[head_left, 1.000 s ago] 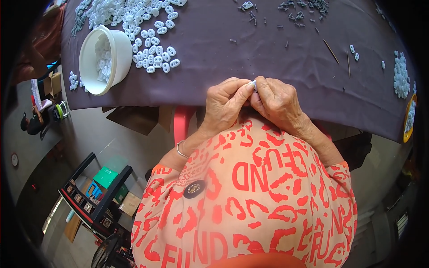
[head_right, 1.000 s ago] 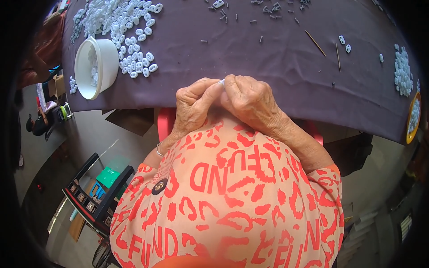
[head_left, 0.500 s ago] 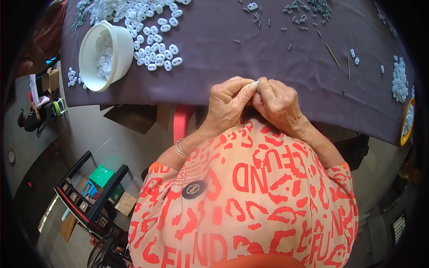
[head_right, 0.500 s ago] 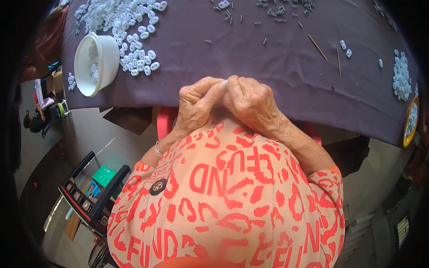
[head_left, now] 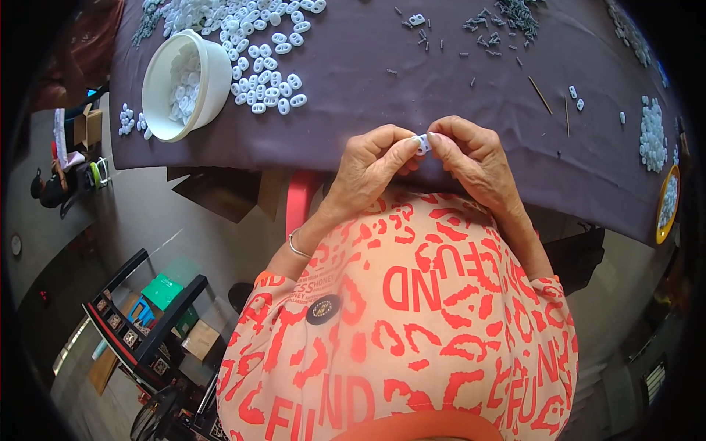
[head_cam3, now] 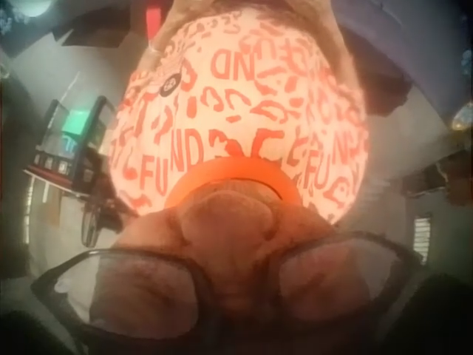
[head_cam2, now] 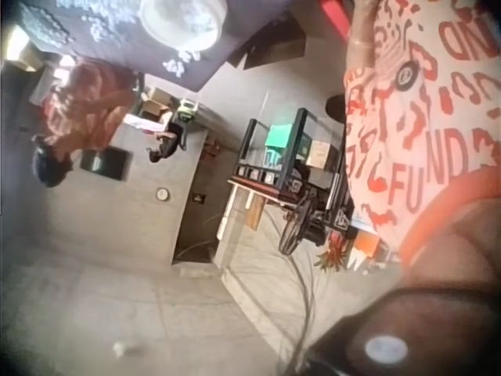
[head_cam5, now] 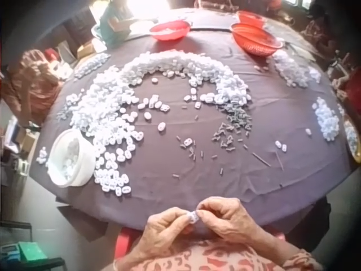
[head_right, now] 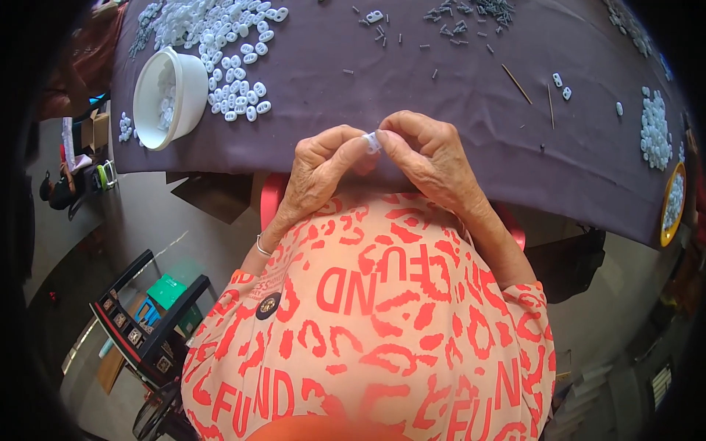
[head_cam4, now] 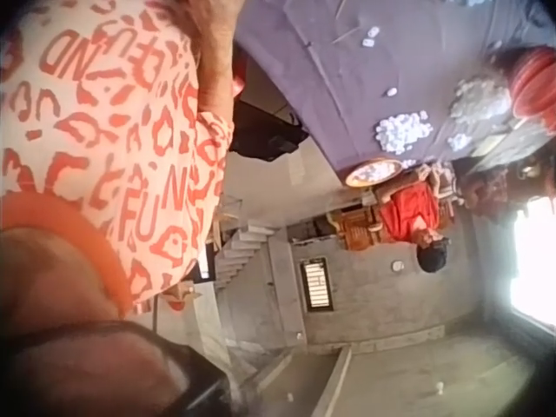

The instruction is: The person assembles small plastic cord locks by inserting springs into the plastic toggle pieces by hand.

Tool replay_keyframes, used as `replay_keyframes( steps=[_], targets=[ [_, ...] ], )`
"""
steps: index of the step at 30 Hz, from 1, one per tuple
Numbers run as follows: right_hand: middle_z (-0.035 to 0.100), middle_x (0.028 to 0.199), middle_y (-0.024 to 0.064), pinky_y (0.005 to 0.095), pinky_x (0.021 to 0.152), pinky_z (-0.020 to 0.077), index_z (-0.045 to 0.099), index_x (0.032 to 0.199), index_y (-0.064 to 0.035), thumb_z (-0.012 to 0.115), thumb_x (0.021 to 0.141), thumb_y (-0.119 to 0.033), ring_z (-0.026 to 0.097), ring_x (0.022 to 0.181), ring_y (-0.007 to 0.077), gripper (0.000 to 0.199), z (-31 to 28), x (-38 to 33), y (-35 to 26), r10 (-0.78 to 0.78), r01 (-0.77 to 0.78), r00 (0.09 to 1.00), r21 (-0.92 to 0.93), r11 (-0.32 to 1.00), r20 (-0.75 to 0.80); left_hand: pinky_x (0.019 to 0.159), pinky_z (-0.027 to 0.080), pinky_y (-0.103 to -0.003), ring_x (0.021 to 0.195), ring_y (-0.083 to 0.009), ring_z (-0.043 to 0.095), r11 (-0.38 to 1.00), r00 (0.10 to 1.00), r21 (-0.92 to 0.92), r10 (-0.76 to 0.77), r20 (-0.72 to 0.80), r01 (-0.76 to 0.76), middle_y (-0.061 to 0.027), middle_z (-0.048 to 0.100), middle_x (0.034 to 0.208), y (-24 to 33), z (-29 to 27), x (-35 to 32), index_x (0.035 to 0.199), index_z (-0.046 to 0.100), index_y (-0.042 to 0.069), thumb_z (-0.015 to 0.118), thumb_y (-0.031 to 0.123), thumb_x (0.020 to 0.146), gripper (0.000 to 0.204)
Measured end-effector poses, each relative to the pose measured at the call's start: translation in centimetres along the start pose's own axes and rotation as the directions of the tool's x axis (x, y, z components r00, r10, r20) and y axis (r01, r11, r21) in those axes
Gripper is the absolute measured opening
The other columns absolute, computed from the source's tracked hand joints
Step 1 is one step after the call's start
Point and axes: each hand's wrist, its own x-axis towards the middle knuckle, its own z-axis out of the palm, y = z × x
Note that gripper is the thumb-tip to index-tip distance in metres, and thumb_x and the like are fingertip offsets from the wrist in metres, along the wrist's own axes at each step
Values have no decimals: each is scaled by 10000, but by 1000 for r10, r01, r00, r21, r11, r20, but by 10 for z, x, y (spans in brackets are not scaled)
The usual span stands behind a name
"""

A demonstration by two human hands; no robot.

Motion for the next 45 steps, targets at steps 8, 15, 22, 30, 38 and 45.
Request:
replay_keyframes(
  steps=[8,15,22,30,38,45],
  targets=[
    [482,637,-55,162,447,300,593,864,-23,560,882,-165,389,518,5,147,-1,1,-6,85,-88,996,103,991,31,621,458,-210,707,-75,556,1000,1000,-7,23,-13,-23,-22,612,809,3,-2,1,912,603,-15,521,198,910,227],
    [449,612,-70,167,432,261,582,865,-17,550,887,-153,354,505,-2,142,5,0,-7,107,-102,994,164,981,-22,623,450,-205,698,-65,542,992,999,-125,-21,-29,17,-7,594,809,0,0,3,902,577,3,500,226,923,237],
    [440,622,-70,173,463,275,569,854,-6,537,892,-145,356,544,-3,147,4,3,-4,32,-32,999,45,998,-6,604,422,-184,673,-41,479,999,998,15,41,-56,-41,9,567,776,9,4,5,895,572,11,524,194,912,190],
    [455,615,-57,177,475,287,586,815,-7,548,876,-119,372,550,14,133,0,8,-3,-149,148,989,39,988,10,618,427,-197,682,-56,477,990,992,70,127,-5,-126,-2,543,772,11,4,4,882,550,4,503,180,921,186],
    [472,599,-45,177,439,280,585,803,3,541,878,-105,371,510,10,138,10,2,-11,-18,32,998,210,977,-67,652,449,-209,731,-69,526,984,998,-168,62,18,-58,-29,560,812,9,7,6,904,527,-4,474,174,932,188],
    [476,598,-44,177,436,289,578,809,5,535,884,-113,381,507,9,146,7,3,-13,15,-8,999,238,971,-29,641,441,-204,713,-65,512,991,997,-109,78,20,-76,-14,549,802,6,3,8,896,531,3,480,179,930,186]
  ],
)
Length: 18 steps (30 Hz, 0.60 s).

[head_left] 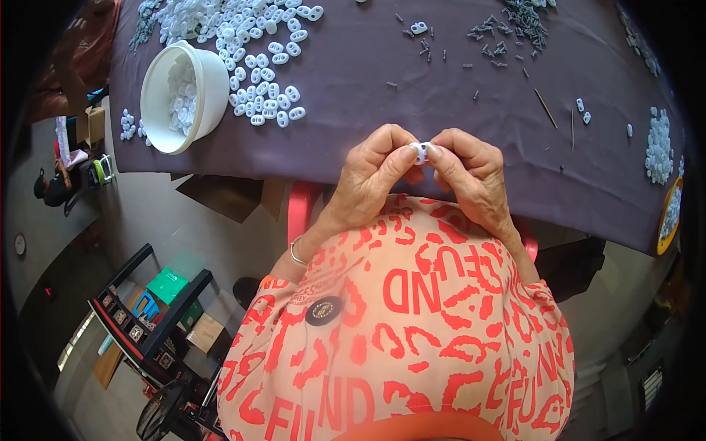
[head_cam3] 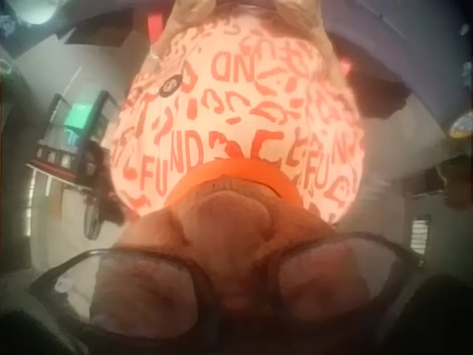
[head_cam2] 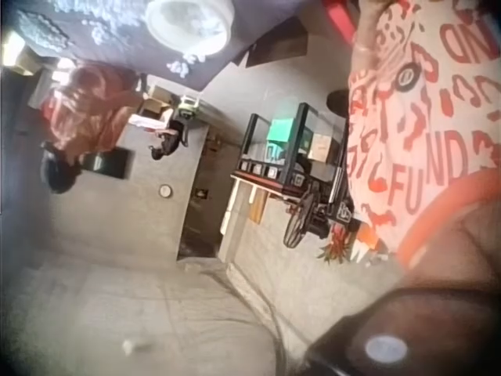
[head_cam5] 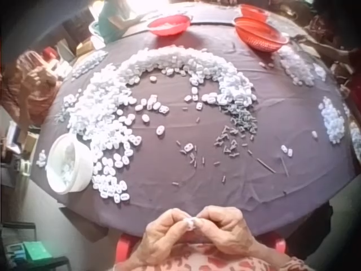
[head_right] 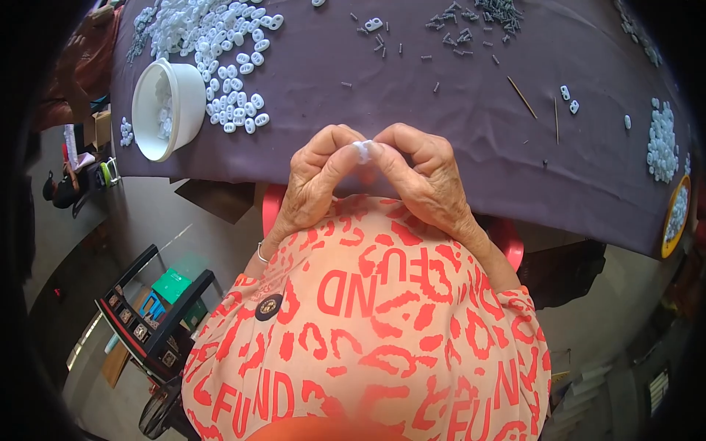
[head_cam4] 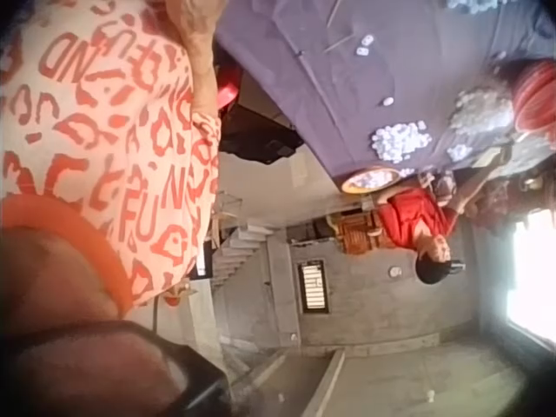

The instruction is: The person assembles small plastic cord locks by inserting springs into the plastic toggle pieces by hand.

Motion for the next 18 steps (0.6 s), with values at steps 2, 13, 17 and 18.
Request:
replay_keyframes(
  steps=[2,13,17,18],
  targets=[
    [478,601,-42,179,436,292,575,809,5,532,885,-116,384,509,11,148,-4,3,2,-27,27,1000,-56,998,1,637,438,-202,710,-63,507,999,1000,30,12,5,-12,-10,545,798,1,-3,2,893,532,5,485,180,927,184],
    [493,619,-34,180,456,326,574,811,1,531,886,-126,419,525,21,154,-6,4,2,-62,56,997,-141,988,-38,625,430,-193,704,-54,499,998,997,21,-55,-59,57,-2,544,785,4,0,2,874,541,9,496,170,921,173],
    [502,632,-30,179,462,327,576,812,1,533,886,-127,420,533,22,154,-7,2,0,-37,31,998,-130,991,-44,626,432,-201,705,-60,504,999,997,0,-42,-71,42,-4,549,786,4,-1,1,873,544,12,498,173,919,174],
    [505,636,-29,178,462,327,576,812,1,534,886,-127,419,535,22,153,-7,2,0,-34,29,999,-138,990,-35,627,432,-203,707,-62,506,999,996,-1,-46,-73,46,-5,551,788,4,-1,1,875,545,13,499,175,919,174]
  ],
)
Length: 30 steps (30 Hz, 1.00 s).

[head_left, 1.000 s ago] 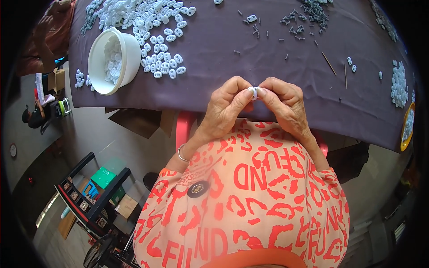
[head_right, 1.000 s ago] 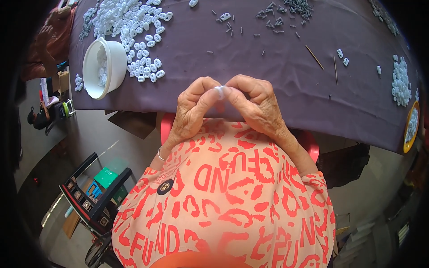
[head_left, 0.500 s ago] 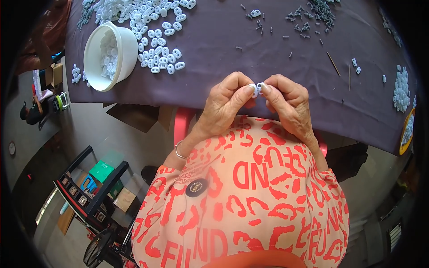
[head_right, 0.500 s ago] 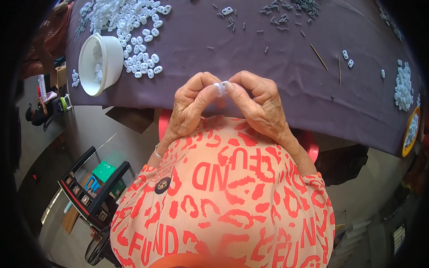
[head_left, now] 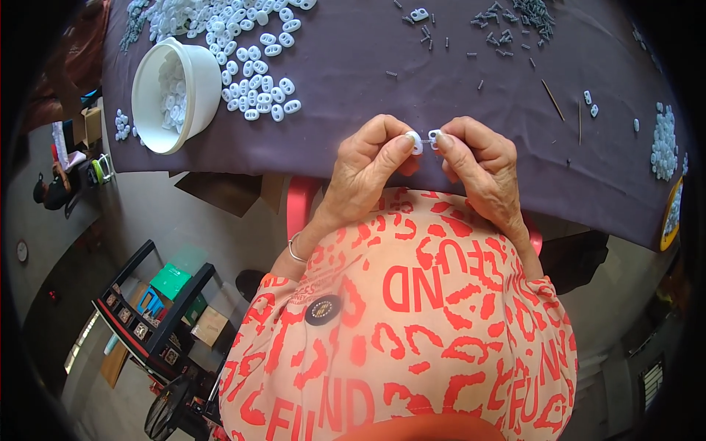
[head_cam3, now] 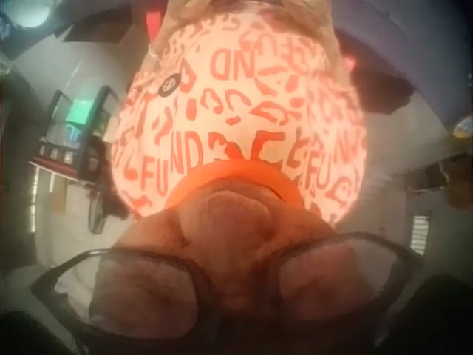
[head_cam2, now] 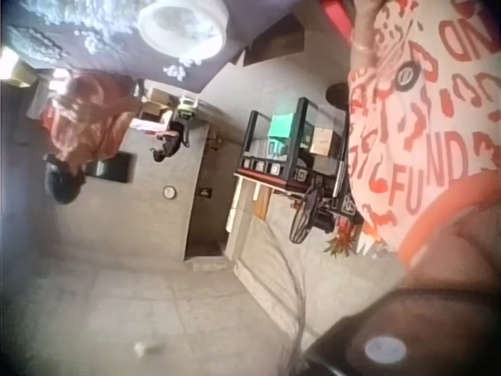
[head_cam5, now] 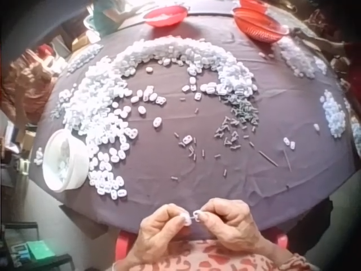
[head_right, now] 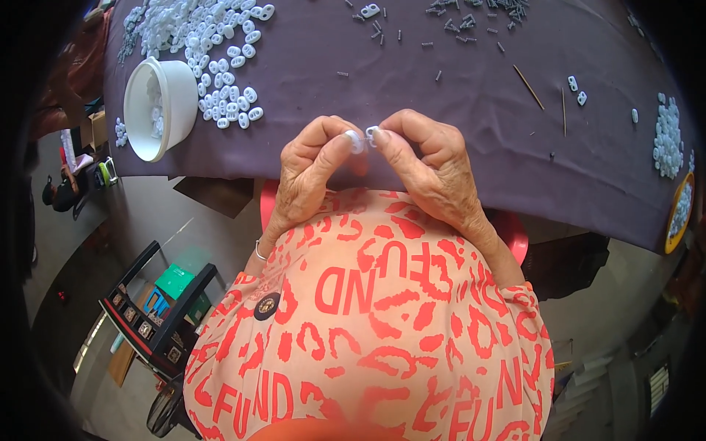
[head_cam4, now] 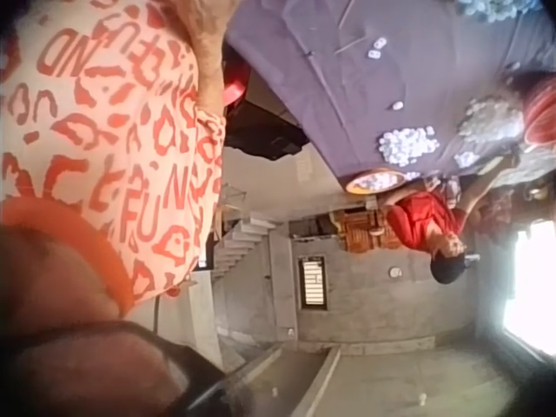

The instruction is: The person assembles small plastic cord locks by inserting springs into the plastic toggle pieces by hand.

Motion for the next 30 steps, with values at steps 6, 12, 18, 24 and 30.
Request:
replay_keyframes(
  steps=[6,12,18,24,30],
  targets=[
    [500,635,-31,175,462,320,573,814,4,536,883,-113,412,536,17,140,-2,-2,-2,-1,1,1000,1,1000,-29,646,429,-207,718,-68,509,1000,1000,-22,-6,23,6,-9,555,796,0,-1,-1,885,545,15,494,182,922,179],
    [494,626,-35,179,456,308,570,807,9,535,881,-99,398,528,16,136,0,-4,-1,-56,57,998,-68,996,13,651,427,-206,720,-68,508,999,1000,-40,-11,9,12,-6,556,804,1,0,-5,888,544,17,496,185,922,177],
    [484,616,-36,182,451,305,567,800,9,538,875,-85,390,523,15,123,4,-8,0,-44,44,999,-18,999,-4,653,426,-203,721,-62,501,998,1000,-61,3,16,-2,-2,553,803,-4,0,-8,896,543,18,501,182,919,171],
    [489,620,-35,182,453,308,564,798,12,540,873,-81,392,522,14,122,4,-11,-1,-62,62,998,-47,997,-1,655,419,-197,724,-56,487,999,1000,-35,15,14,-14,3,546,799,-3,1,-11,895,544,18,501,172,920,162],
    [492,626,-38,181,448,306,563,806,13,541,873,-81,393,526,11,118,4,-11,0,-73,73,997,-46,996,-2,660,419,-196,735,-58,493,999,1000,-36,17,8,-16,2,553,802,-4,0,-12,901,549,15,504,166,918,158]
  ],
)
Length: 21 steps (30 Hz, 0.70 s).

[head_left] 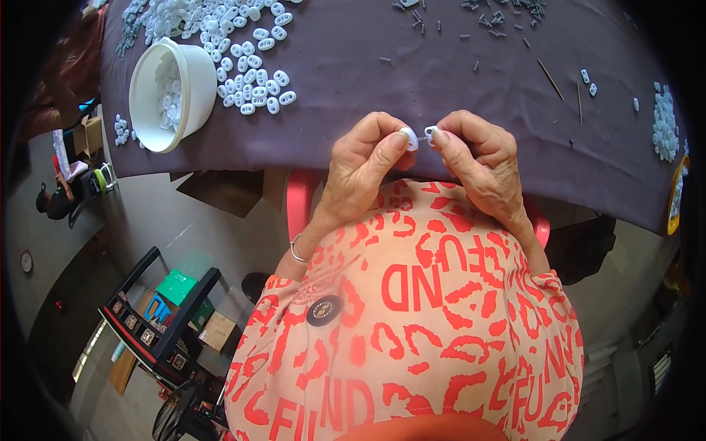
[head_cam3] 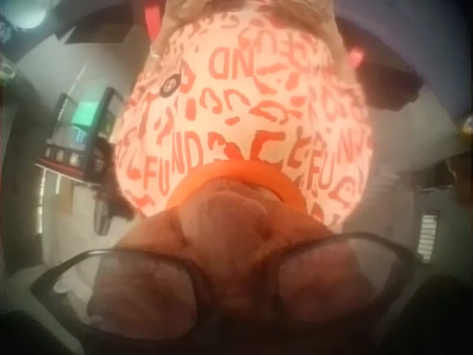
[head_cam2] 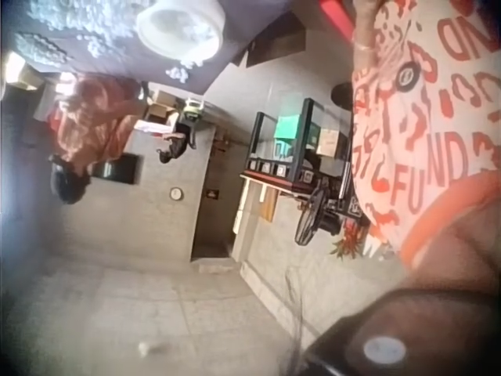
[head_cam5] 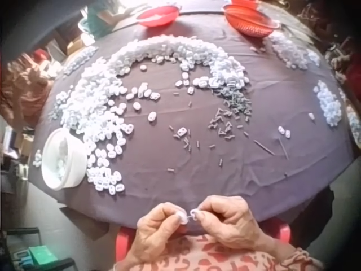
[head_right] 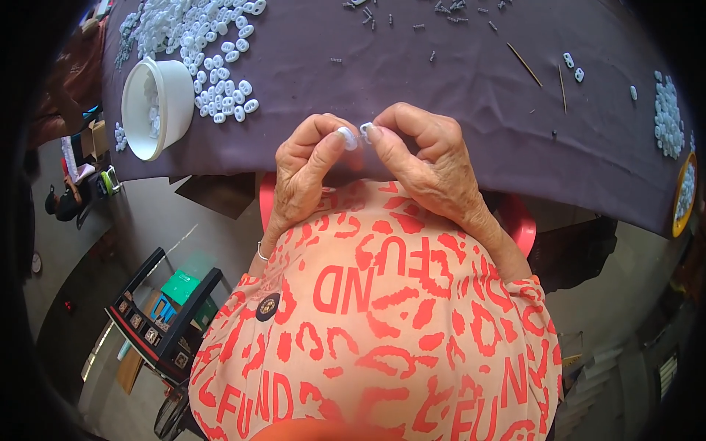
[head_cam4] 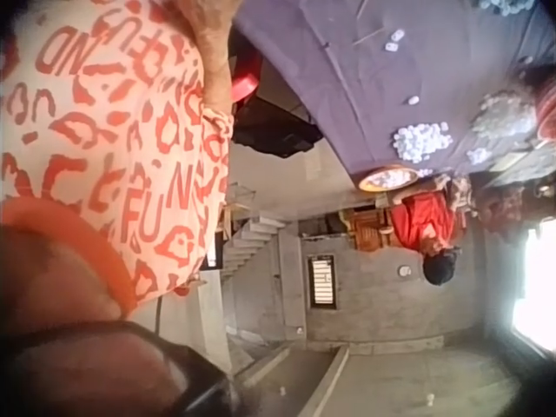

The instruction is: The person assembles small plastic cord locks by inserting springs into the plastic toggle pieces by hand.

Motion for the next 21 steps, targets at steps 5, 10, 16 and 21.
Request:
replay_keyframes(
  steps=[5,10,16,21],
  targets=[
    [489,631,-43,177,439,293,563,811,12,539,877,-88,377,517,7,122,0,-3,2,31,-31,1000,32,999,-4,662,428,-203,736,-66,509,1000,1000,-5,3,-22,-3,-3,563,811,-1,-1,-1,904,556,12,508,164,915,160],
    [486,639,-41,175,434,284,565,817,10,535,882,-98,362,512,2,130,0,-4,4,61,-59,998,75,995,-25,663,437,-207,727,-74,522,1000,999,-9,4,-42,-5,-3,566,817,-3,0,0,900,559,8,510,170,914,170],
    [533,678,-19,167,451,333,582,832,3,535,888,-134,427,523,15,156,-2,-3,4,135,-128,989,103,986,-66,603,435,-263,685,-139,544,791,962,576,273,-27,-209,-60,565,756,-3,-9,15,848,568,16,595,124,836,112],
    [556,707,-5,171,462,365,594,851,-2,545,889,-169,460,529,28,178,-2,-2,4,228,-210,972,212,954,-63,594,443,-311,674,-207,552,576,896,774,444,-25,-264,-84,553,753,-5,-7,30,805,577,18,649,54,741,103]
  ],
)
